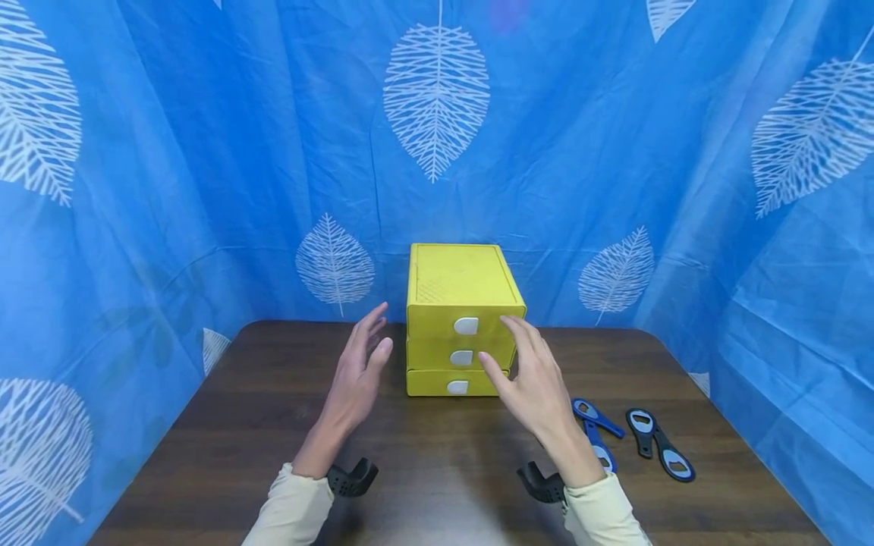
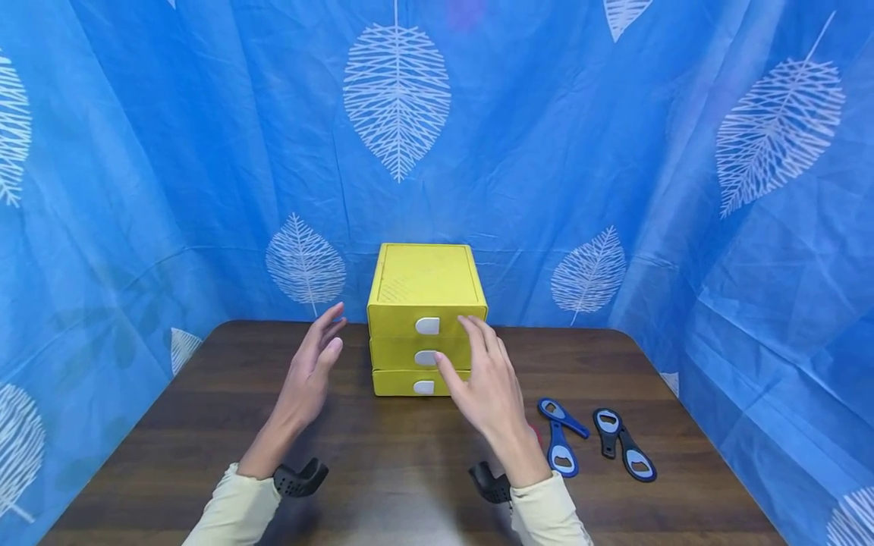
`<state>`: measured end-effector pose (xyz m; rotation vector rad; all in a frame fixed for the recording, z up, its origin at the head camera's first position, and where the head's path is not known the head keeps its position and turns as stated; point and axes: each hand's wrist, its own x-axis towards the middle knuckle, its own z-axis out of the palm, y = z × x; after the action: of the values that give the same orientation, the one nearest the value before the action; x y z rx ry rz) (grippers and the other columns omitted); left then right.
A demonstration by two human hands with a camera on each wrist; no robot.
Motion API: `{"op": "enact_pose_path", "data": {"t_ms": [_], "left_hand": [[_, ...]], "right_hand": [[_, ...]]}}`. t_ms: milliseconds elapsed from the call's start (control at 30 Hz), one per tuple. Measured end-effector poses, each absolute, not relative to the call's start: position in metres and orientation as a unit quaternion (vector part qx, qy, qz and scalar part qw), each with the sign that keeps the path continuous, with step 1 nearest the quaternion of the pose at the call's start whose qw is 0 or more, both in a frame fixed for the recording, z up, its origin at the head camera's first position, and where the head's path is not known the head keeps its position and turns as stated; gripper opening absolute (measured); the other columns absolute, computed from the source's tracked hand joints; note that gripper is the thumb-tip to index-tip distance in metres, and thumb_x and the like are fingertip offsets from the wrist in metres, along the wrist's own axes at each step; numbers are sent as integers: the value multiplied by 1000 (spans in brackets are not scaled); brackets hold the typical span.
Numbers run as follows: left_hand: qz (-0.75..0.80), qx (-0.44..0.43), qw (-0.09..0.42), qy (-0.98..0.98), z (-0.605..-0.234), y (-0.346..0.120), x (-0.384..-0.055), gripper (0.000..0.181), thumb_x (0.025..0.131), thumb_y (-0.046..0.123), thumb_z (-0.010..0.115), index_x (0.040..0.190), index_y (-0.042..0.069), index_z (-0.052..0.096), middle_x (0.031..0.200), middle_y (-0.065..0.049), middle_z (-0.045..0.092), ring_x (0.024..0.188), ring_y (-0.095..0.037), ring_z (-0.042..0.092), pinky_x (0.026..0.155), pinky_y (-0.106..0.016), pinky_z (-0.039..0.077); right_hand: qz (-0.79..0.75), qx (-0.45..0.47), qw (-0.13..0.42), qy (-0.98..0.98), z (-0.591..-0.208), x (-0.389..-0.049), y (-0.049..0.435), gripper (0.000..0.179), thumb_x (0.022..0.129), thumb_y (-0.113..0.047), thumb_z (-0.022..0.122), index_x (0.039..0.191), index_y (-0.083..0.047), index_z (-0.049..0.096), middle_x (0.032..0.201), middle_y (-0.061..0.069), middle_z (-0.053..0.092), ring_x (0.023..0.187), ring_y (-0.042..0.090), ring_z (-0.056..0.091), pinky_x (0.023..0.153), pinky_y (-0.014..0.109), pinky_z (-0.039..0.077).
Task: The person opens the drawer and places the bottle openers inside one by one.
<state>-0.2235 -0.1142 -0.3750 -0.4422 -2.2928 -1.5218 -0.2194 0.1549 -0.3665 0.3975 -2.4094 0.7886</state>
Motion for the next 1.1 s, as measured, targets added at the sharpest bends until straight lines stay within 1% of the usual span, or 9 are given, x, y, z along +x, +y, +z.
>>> {"op": "enact_pose_path", "data": {"t_ms": [133, 333, 400, 533, 733, 900, 1000, 1100], "left_hand": [[-541, -154, 177, -808, -376, -112, -231, 57, 107, 49, 44, 160, 30, 33, 166, -4, 34, 150, -32, 39, 112, -65, 40], [-551, -146, 169, -804, -378, -110, -245, 59, 107, 53, 41, 161, 30, 32, 167, -3, 32, 151, -31, 37, 112, -66, 39], [-552, -146, 166, -804, -378, -109, -250, 60, 107, 53, 41, 161, 29, 31, 167, -3, 31, 151, -31, 37, 112, -66, 39], [-552, -156, 162, -803, -375, -109, -259, 60, 107, 53, 41, 161, 28, 32, 166, -4, 31, 152, -31, 35, 114, -65, 37], [-541, -170, 159, -808, -368, -110, -275, 58, 107, 53, 41, 160, 29, 33, 167, -4, 30, 152, -31, 34, 116, -63, 36], [-537, -173, 148, -812, -362, -110, -288, 58, 108, 49, 40, 160, 25, 34, 168, -5, 28, 153, -32, 33, 117, -64, 34], [-542, -170, 135, -812, -359, -109, -293, 60, 108, 52, 39, 160, 23, 35, 168, -5, 28, 153, -32, 32, 118, -64, 33], [-547, -171, 122, -810, -355, -109, -298, 61, 107, 55, 38, 159, 25, 36, 168, -5, 27, 153, -32, 31, 119, -63, 31]], "right_hand": [[309, 158, 294, -890, -370, -225, 153, 62, 97, -36, 72, 148, -9, 50, 149, 14, 53, 136, 34, 52, 107, 57, 47], [331, 167, 292, -882, -372, -232, 149, 60, 95, -30, 75, 147, -9, 52, 146, 13, 54, 120, 33, 61, 96, 51, 54], [333, 169, 290, -881, -373, -233, 148, 60, 95, -29, 76, 146, -10, 53, 146, 13, 55, 117, 34, 62, 94, 50, 56], [336, 177, 292, -878, -373, -236, 146, 59, 94, -27, 77, 146, -9, 53, 144, 13, 55, 116, 33, 63, 93, 48, 57], [332, 190, 294, -876, -372, -242, 143, 57, 94, -24, 76, 145, -9, 54, 142, 13, 57, 119, 31, 61, 95, 46, 56], [330, 196, 291, -876, -371, -246, 140, 56, 94, -22, 76, 144, -9, 54, 141, 13, 57, 118, 31, 61, 95, 45, 56], [329, 195, 285, -879, -372, -247, 139, 56, 95, -22, 76, 144, -9, 54, 141, 13, 56, 118, 31, 62, 95, 45, 57], [328, 197, 284, -879, -372, -247, 139, 56, 95, -22, 76, 144, -8, 54, 142, 13, 56, 119, 31, 61, 96, 46, 56]]}}
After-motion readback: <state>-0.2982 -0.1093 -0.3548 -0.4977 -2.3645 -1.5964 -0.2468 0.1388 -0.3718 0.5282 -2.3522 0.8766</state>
